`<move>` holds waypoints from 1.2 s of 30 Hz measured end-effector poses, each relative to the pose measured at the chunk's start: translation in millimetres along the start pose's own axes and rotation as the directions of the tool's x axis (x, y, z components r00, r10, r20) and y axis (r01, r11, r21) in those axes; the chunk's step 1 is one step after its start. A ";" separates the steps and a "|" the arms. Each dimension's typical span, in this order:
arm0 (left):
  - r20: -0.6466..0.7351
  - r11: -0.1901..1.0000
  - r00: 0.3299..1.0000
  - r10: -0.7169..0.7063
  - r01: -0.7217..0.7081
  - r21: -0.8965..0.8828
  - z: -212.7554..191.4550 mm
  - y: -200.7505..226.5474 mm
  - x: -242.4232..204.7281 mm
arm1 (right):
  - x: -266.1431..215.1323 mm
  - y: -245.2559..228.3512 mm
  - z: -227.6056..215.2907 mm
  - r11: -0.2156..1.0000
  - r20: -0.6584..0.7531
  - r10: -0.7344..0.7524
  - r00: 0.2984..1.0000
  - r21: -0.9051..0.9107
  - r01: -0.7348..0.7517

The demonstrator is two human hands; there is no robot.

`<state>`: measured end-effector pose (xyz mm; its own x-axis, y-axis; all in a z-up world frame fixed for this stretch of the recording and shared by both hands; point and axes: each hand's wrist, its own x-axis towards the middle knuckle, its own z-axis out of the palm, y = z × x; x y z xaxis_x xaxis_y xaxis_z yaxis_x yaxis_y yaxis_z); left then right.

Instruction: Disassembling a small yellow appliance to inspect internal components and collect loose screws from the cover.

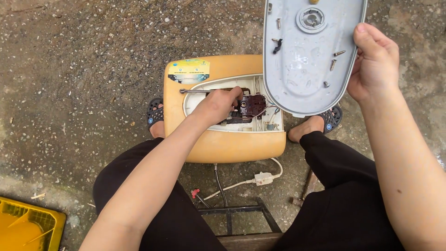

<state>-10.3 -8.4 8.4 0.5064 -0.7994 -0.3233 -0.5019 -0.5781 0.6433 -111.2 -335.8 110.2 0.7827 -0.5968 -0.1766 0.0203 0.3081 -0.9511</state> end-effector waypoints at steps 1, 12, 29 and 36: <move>0.000 1.000 1.000 0.002 -0.002 0.001 3.3 -1.9 3.2 | -0.2 0.5 1.0 1.000 -0.001 -0.002 1.000 0.000 0.002; -0.006 0.984 0.986 -0.167 0.167 -0.064 0.8 11.2 6.0 | -19.2 -17.0 22.8 0.999 0.040 0.027 0.999 -0.024 -0.026; -0.150 0.996 0.984 -0.092 0.090 -0.017 25.1 -4.4 12.0 | -22.5 -16.1 30.4 0.999 0.065 0.040 0.997 -0.020 -0.039; -0.232 0.991 0.964 -0.127 0.115 -0.063 32.3 -8.1 8.4 | -27.3 -22.5 41.6 0.999 0.061 0.054 0.997 -0.011 -0.054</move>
<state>-24.6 -15.7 -21.9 0.7147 -0.6597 -0.2321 -0.3950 -0.6547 0.6445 -107.1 -295.6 147.0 0.8192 -0.5329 -0.2120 -0.0282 0.3319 -0.9429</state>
